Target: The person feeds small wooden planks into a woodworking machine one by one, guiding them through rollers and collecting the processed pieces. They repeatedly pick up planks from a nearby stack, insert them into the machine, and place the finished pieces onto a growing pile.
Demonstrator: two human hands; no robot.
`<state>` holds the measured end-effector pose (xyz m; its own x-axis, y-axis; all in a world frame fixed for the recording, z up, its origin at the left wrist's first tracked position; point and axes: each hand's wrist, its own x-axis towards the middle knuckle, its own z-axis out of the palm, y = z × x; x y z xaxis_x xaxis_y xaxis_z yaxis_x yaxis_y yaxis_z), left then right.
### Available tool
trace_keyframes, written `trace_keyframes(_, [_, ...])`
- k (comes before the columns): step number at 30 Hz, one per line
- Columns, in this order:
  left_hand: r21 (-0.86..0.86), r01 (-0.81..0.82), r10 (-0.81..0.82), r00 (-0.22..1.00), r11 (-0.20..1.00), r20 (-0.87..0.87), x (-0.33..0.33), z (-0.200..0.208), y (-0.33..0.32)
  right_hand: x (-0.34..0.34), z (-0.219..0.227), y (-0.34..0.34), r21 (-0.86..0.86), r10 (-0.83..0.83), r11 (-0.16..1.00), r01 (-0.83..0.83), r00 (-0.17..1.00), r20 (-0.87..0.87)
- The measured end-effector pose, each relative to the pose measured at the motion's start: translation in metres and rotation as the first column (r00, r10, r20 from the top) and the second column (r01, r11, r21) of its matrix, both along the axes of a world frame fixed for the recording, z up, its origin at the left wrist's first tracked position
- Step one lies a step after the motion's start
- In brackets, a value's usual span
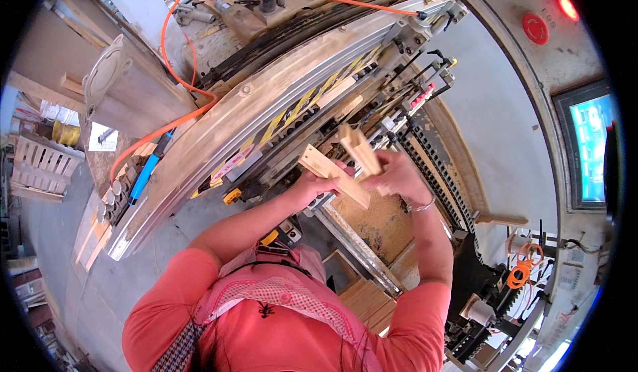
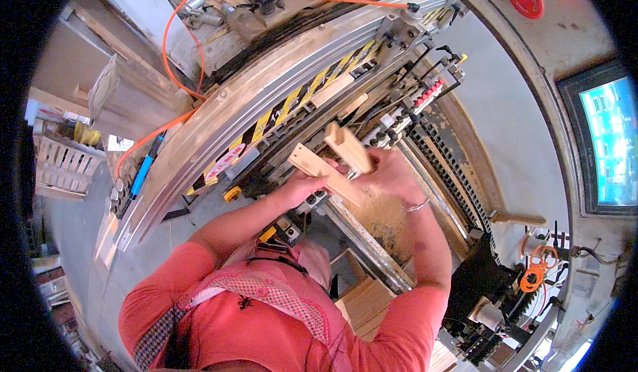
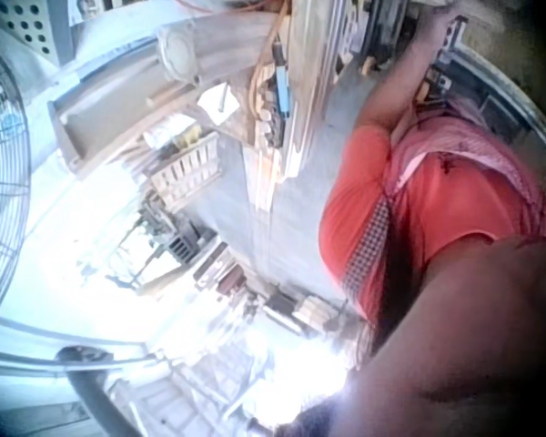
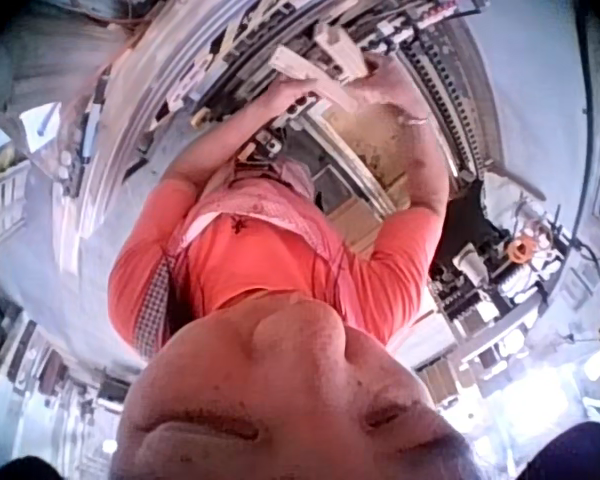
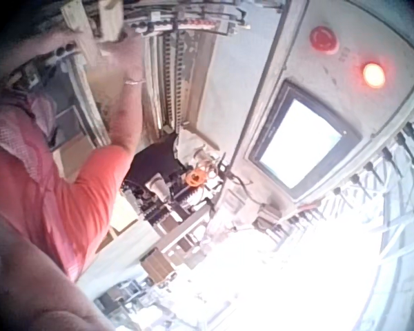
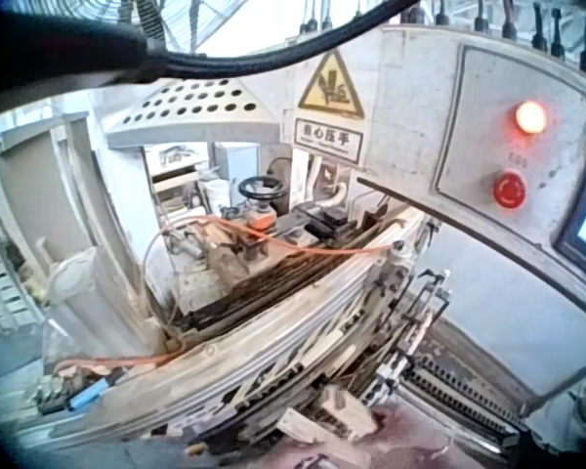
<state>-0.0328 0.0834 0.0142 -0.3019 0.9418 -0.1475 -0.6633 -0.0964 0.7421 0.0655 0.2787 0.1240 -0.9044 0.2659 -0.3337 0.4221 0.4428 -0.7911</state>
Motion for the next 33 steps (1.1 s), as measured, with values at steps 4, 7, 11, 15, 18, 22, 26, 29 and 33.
trace_keyframes(4, [0.036,-0.048,0.044,0.994,0.998,0.097,-0.002,0.003,-0.015,-0.017,-0.011,0.045,0.591,-0.060,0.805,0.039,0.998,0.015])
trace_keyframes(7, [-0.055,-0.167,0.157,0.977,0.984,-0.143,0.003,-0.012,-0.034,-0.049,-0.027,0.071,0.738,-0.109,0.672,0.061,0.994,0.017])
trace_keyframes(11, [-0.160,-0.264,0.222,0.945,0.951,-0.238,0.014,-0.007,-0.056,-0.092,-0.057,0.098,0.823,-0.252,0.566,0.041,0.960,0.125])
trace_keyframes(15, [-0.183,-0.289,0.217,0.918,0.940,-0.332,0.016,-0.012,-0.060,-0.118,-0.068,0.112,0.813,-0.214,0.581,0.048,0.972,0.096])
trace_keyframes(18, [-0.159,-0.267,0.168,0.871,0.950,-0.461,0.016,-0.002,-0.057,-0.129,-0.073,0.114,0.800,-0.220,0.599,-0.039,0.952,0.212])
trace_keyframes(22, [-0.182,-0.298,0.183,0.863,0.937,-0.471,0.024,0.001,-0.054,-0.121,-0.087,0.106,0.825,-0.179,0.565,0.029,0.980,0.088])
trace_keyframes(26, [-0.174,-0.301,0.174,0.840,0.937,-0.515,0.026,-0.002,-0.056,-0.116,-0.079,0.108,0.796,-0.095,0.604,0.045,0.995,0.015])
trace_keyframes(29, [-0.175,-0.280,0.152,0.839,0.944,-0.522,0.025,-0.007,-0.056,-0.114,-0.075,0.105,0.785,-0.129,0.613,0.090,0.992,-0.013])
trace_keyframes(33, [-0.157,-0.226,0.098,0.814,0.961,-0.573,0.024,-0.008,-0.057,-0.121,-0.069,0.098,0.778,-0.194,0.619,0.107,0.981,0.019])
